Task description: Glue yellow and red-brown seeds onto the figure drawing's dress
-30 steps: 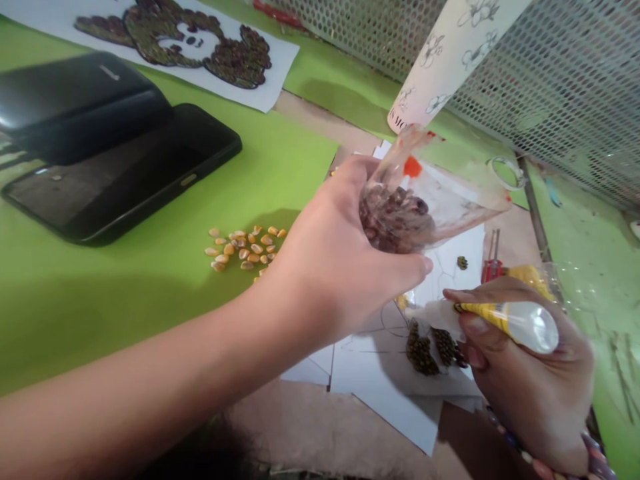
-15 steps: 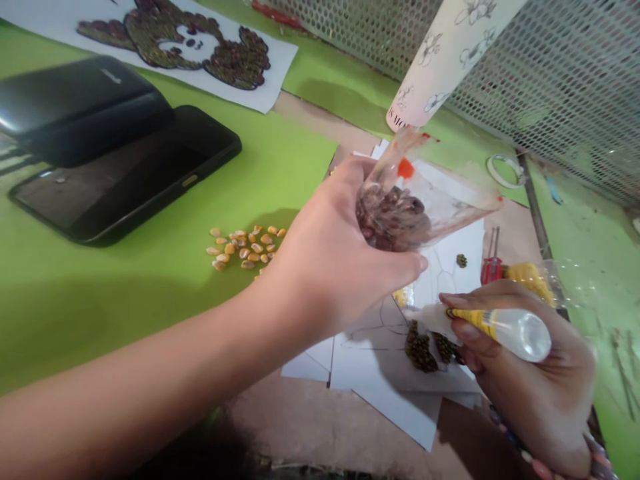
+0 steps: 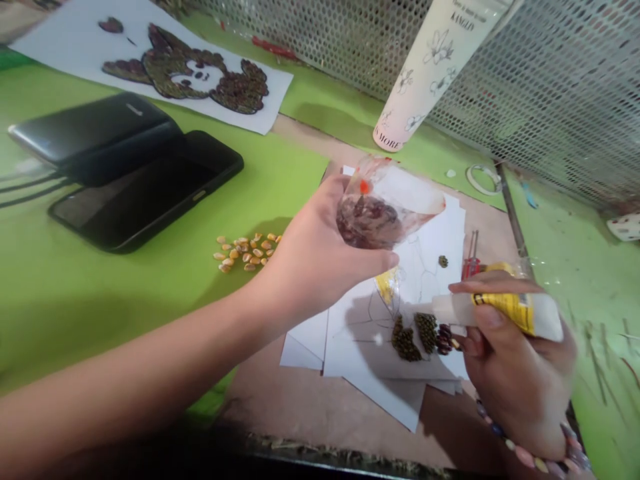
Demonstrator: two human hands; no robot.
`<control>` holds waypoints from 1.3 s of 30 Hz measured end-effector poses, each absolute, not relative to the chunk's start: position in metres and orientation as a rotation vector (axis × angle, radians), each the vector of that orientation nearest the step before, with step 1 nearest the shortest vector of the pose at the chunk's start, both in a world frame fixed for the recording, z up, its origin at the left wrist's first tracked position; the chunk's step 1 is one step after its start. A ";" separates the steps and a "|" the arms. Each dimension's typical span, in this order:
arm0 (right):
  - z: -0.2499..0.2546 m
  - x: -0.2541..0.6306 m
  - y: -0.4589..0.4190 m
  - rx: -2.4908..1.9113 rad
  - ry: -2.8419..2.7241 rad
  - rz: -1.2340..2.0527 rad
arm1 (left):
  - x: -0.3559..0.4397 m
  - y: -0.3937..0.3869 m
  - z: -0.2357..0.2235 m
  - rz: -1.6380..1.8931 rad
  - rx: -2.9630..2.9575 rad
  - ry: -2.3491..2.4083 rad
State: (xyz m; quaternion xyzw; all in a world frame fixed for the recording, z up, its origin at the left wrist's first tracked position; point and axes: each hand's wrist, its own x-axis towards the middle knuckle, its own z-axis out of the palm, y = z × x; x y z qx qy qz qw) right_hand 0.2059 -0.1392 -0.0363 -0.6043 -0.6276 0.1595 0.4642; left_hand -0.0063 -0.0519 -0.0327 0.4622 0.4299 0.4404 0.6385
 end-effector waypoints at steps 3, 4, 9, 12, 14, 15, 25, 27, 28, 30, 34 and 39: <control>-0.035 0.207 -0.137 -1.493 -1.451 0.463 | -0.006 -0.052 -0.031 1.004 1.017 1.014; -0.035 0.208 -0.136 -1.495 -1.439 0.508 | -0.005 -0.052 -0.030 1.011 1.003 1.014; -0.034 0.205 -0.137 -1.435 -1.517 0.620 | -0.002 -0.053 -0.027 1.040 0.951 0.900; -0.036 0.203 -0.137 -1.402 -1.577 0.632 | -0.002 -0.054 -0.028 1.034 0.956 0.910; -0.037 0.202 -0.136 -1.437 -1.593 0.512 | -0.003 -0.053 -0.029 1.024 0.977 0.954; -0.037 0.202 -0.135 -1.452 -1.614 0.416 | -0.004 -0.053 -0.029 1.019 0.987 0.979; -0.038 0.201 -0.134 -1.431 -1.588 0.327 | -0.002 -0.053 -0.023 1.060 0.926 0.889; -0.039 0.201 -0.135 -1.442 -1.598 0.246 | -0.002 -0.054 -0.022 1.064 0.914 0.878; -0.039 0.201 -0.135 -1.438 -1.608 0.285 | -0.002 -0.054 -0.022 1.061 0.912 0.876; -0.039 0.201 -0.135 -1.396 -1.596 0.461 | -0.002 -0.054 -0.022 1.061 0.905 0.873; -0.039 0.199 -0.134 -1.402 -1.414 0.431 | -0.003 -0.052 -0.020 1.073 0.865 0.873; -0.041 0.199 -0.130 -1.337 -1.275 0.695 | -0.005 -0.050 -0.018 1.094 0.870 0.880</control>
